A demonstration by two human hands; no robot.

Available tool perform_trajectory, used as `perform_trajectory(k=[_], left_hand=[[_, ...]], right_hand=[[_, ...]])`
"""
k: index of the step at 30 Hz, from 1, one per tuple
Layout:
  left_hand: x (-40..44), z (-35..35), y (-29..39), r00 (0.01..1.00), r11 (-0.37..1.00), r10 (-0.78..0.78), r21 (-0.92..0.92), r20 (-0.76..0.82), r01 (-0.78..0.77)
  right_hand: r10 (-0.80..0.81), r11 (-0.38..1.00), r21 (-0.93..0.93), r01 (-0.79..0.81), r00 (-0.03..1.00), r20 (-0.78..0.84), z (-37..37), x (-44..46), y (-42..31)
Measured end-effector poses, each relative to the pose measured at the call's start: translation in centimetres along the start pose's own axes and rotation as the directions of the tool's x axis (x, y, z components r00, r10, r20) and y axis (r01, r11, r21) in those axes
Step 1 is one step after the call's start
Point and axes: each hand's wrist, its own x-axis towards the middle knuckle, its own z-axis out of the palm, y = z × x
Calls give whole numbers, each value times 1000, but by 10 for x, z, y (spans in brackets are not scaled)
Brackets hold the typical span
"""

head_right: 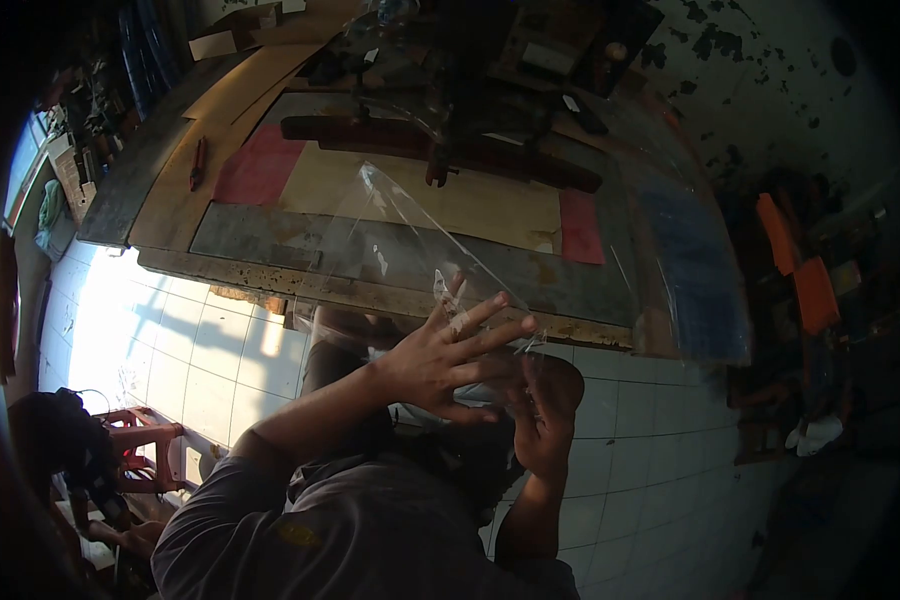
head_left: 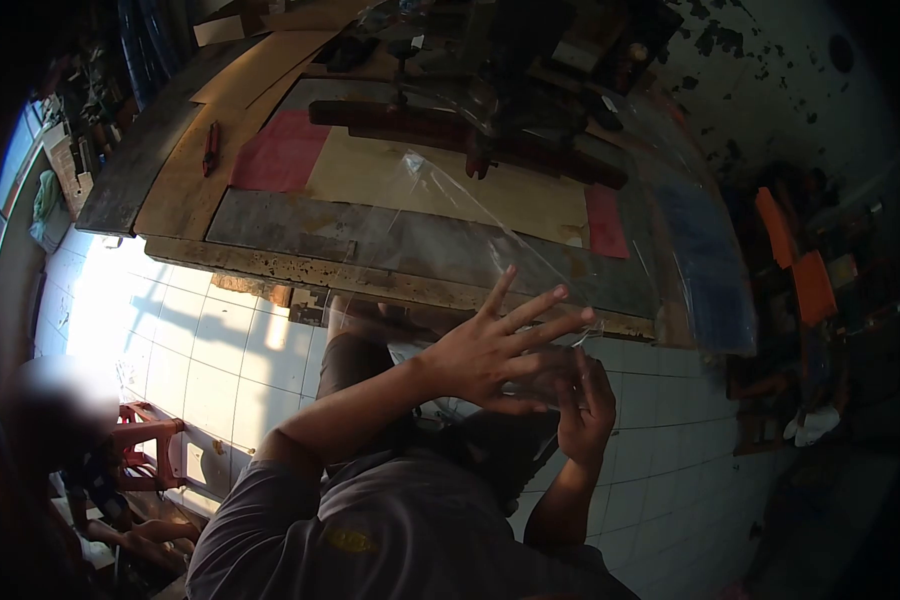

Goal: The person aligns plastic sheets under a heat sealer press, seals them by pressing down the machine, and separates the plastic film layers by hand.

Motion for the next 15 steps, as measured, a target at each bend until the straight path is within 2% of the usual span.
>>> perform_trajectory(k=[8, 15], left_hand=[[-5, 12, -4, 997, 1000, -20, -21, -69, 18], [-6, 8, -5, 997, 997, -67, 19, -43, 68]], right_hand=[[-58, 998, -29, 57, 998, -14, 0, 6, -1], [-45, 999, -31, 45, 999, -8, 0, 6, -4]])
